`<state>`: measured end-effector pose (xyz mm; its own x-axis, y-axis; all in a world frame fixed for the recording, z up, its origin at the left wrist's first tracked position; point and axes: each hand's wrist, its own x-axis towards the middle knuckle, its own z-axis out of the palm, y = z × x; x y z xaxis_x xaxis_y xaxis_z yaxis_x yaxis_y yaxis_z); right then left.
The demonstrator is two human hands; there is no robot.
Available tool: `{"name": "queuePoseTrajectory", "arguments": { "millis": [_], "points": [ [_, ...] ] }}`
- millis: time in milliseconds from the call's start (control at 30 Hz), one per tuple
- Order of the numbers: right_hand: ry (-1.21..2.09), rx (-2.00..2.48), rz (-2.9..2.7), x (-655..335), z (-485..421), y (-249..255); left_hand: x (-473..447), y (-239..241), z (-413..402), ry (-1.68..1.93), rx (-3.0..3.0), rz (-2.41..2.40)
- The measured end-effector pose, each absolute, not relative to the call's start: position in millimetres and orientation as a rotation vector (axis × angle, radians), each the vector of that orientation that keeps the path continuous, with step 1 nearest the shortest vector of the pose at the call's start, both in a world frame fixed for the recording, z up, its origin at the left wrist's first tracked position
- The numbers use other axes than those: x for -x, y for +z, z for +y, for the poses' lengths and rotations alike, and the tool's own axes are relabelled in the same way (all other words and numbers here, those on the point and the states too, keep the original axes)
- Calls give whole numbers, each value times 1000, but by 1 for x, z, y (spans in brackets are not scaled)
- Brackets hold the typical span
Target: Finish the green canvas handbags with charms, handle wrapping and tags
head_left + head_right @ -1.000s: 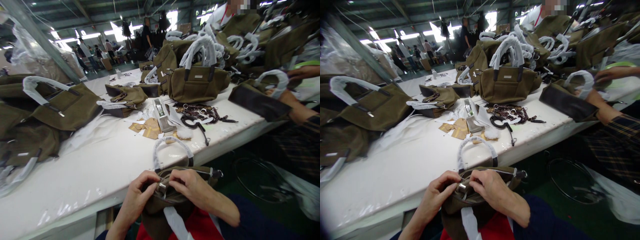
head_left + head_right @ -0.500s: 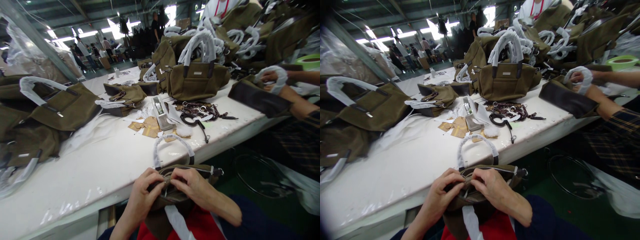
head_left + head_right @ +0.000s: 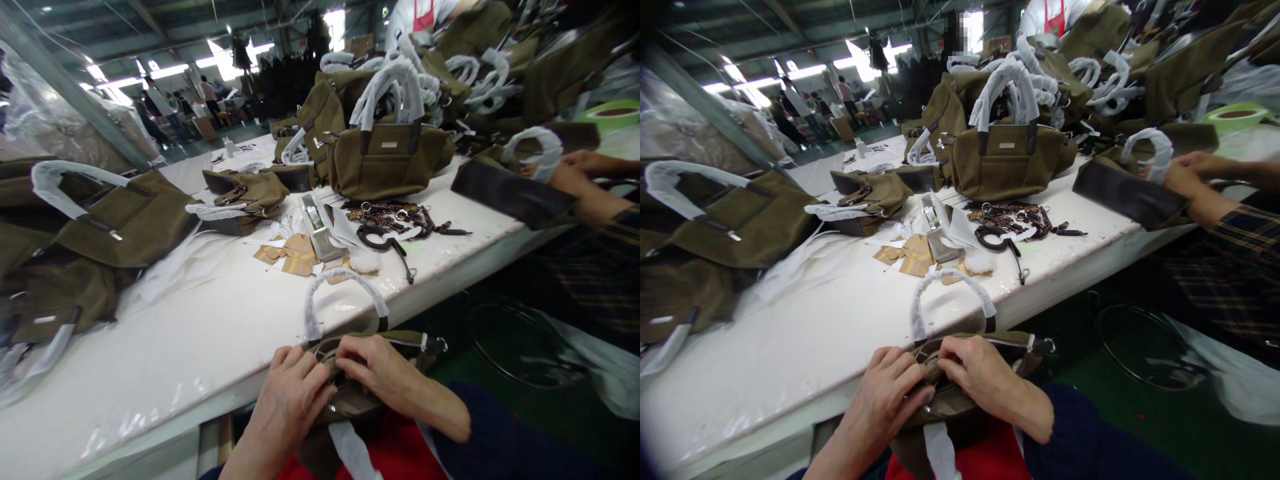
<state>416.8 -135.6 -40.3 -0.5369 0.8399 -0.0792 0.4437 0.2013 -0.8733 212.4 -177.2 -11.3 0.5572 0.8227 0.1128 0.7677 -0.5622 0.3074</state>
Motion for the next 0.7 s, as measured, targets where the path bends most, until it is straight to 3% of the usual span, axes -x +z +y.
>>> {"name": "queuePoseTrajectory", "arguments": {
  "millis": [267, 467, 700],
  "points": [
    [1208, 1147, -2164, -419, -134, -26, -206, -17, -188, 725, -2025, 1453],
    [1043, 1115, -2258, -419, -139, -19, -207, -14, -193, 756, -1593, 1552],
    [1008, 1132, -2292, -415, -147, -18, -208, -14, -191, 746, -1495, 1527]
  ]
}}
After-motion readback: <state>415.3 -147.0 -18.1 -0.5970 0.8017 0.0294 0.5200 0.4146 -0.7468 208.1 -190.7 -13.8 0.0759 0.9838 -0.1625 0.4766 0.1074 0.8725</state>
